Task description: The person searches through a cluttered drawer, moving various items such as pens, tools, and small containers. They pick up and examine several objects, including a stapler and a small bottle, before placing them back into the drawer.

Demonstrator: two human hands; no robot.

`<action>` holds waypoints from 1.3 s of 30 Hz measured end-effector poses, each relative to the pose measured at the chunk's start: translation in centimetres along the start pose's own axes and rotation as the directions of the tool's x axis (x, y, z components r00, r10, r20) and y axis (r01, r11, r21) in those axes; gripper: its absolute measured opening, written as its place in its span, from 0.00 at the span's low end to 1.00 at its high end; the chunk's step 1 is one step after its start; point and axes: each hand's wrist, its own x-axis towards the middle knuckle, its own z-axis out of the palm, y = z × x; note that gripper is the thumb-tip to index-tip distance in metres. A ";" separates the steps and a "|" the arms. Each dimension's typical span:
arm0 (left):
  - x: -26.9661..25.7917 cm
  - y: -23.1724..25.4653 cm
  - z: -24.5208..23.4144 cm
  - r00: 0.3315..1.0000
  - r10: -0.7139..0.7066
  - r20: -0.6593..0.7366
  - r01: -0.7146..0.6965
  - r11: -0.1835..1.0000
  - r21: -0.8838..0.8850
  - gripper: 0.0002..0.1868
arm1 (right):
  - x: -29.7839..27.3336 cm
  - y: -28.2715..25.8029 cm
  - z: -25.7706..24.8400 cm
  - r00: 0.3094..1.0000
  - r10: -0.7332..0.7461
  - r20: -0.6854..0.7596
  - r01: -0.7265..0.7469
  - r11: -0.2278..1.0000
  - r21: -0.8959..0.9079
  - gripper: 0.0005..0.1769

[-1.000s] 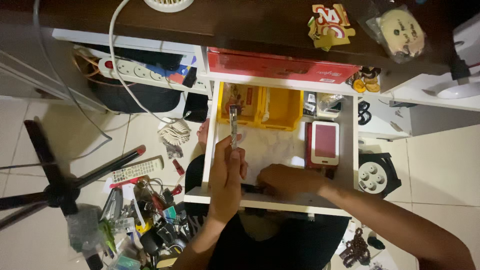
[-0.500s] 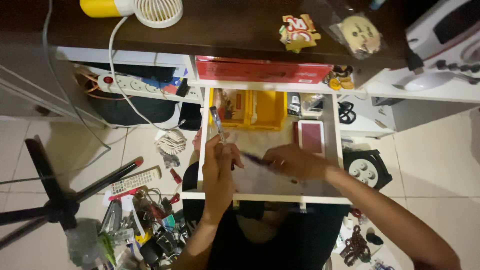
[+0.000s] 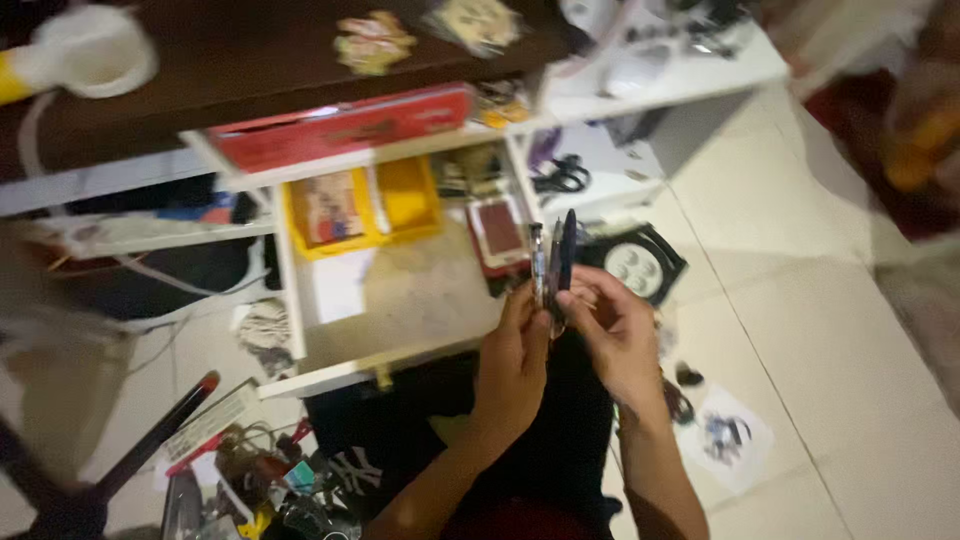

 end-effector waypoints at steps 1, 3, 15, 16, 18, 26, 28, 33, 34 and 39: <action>-0.6 0.2 1.2 1.000 -0.014 0.025 0.015 0.999 -0.034 0.21 | -1.0 0.2 -1.0 1.000 -0.003 -0.030 0.004 0.999 0.036 0.18; -1.5 0.6 3.1 0.995 -0.046 0.093 0.055 0.994 -0.099 0.20 | -2.4 0.8 -2.7 0.996 -0.015 -0.084 0.024 0.994 0.106 0.17; -4.7 -4.1 11.4 0.934 0.018 0.356 0.022 0.994 -0.106 0.17 | -9.1 6.1 -9.3 0.909 0.117 -0.401 -0.069 0.989 0.131 0.14; -5.0 -4.7 12.2 0.938 0.017 0.346 0.004 0.998 -0.059 0.18 | -8.7 6.6 -9.6 0.908 0.105 -0.406 -0.053 0.989 0.135 0.13; -6.5 -6.0 13.2 0.936 -0.027 0.352 0.039 0.999 -0.026 0.19 | -9.5 7.7 -10.0 0.905 0.117 -0.409 -0.060 0.987 0.149 0.12; -7.8 -11.3 15.1 0.851 -0.266 0.453 0.310 0.950 -0.024 0.21 | -10.1 12.3 -10.4 0.824 0.310 -0.474 -0.312 0.947 0.077 0.10; -7.6 -12.7 15.3 0.866 -0.232 0.442 0.270 0.962 -0.024 0.23 | -10.3 13.5 -10.3 0.815 0.293 -0.500 -0.362 0.931 -0.045 0.12; -7.6 -15.2 15.1 0.921 -0.010 0.390 0.033 0.998 -0.052 0.20 | -10.6 15.7 -8.9 0.902 0.100 -0.420 -0.235 0.930 -0.283 0.16; -7.8 -15.6 15.0 0.934 0.015 0.357 -0.002 0.999 -0.037 0.19 | -10.5 15.6 -8.9 0.906 0.122 -0.405 -0.257 0.920 -0.297 0.16; -8.9 -17.5 11.6 0.863 -0.329 0.384 0.401 0.908 -0.124 0.18 | -9.7 14.9 -8.0 0.931 0.198 -0.307 -0.298 0.897 -0.325 0.11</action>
